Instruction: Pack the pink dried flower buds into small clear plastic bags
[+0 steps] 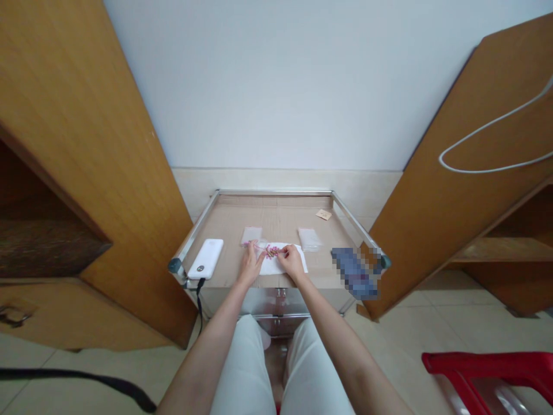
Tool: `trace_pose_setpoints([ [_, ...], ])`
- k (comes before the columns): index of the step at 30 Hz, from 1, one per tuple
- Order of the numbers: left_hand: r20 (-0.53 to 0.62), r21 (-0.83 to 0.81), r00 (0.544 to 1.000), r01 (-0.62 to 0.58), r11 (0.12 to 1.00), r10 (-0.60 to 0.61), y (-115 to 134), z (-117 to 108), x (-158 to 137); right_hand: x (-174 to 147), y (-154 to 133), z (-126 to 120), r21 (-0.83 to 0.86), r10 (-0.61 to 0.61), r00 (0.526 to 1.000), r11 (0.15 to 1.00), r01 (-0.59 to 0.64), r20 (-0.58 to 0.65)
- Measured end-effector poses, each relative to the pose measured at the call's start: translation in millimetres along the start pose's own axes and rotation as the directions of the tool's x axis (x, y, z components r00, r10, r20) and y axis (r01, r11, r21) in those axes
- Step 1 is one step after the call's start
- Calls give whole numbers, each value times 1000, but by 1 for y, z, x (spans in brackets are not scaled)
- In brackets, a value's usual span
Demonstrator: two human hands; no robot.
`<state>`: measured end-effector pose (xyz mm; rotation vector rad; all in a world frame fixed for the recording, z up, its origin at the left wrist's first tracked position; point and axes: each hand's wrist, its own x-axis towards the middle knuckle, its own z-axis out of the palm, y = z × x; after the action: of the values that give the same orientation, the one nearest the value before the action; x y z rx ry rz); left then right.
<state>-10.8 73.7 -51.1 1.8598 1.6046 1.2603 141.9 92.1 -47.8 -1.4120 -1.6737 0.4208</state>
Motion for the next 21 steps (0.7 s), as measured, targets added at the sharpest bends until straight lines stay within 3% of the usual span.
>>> trace_pose_setpoints([
  [11, -2, 8, 1000, 27, 1000, -27, 2, -1, -2, -2, 2, 0, -36, -3, 997, 999, 6, 83],
  [21, 15, 2, 999, 40, 999, -40, 2, -2, -3, -4, 2, 1, -10, -41, 996, 999, 42, 85],
])
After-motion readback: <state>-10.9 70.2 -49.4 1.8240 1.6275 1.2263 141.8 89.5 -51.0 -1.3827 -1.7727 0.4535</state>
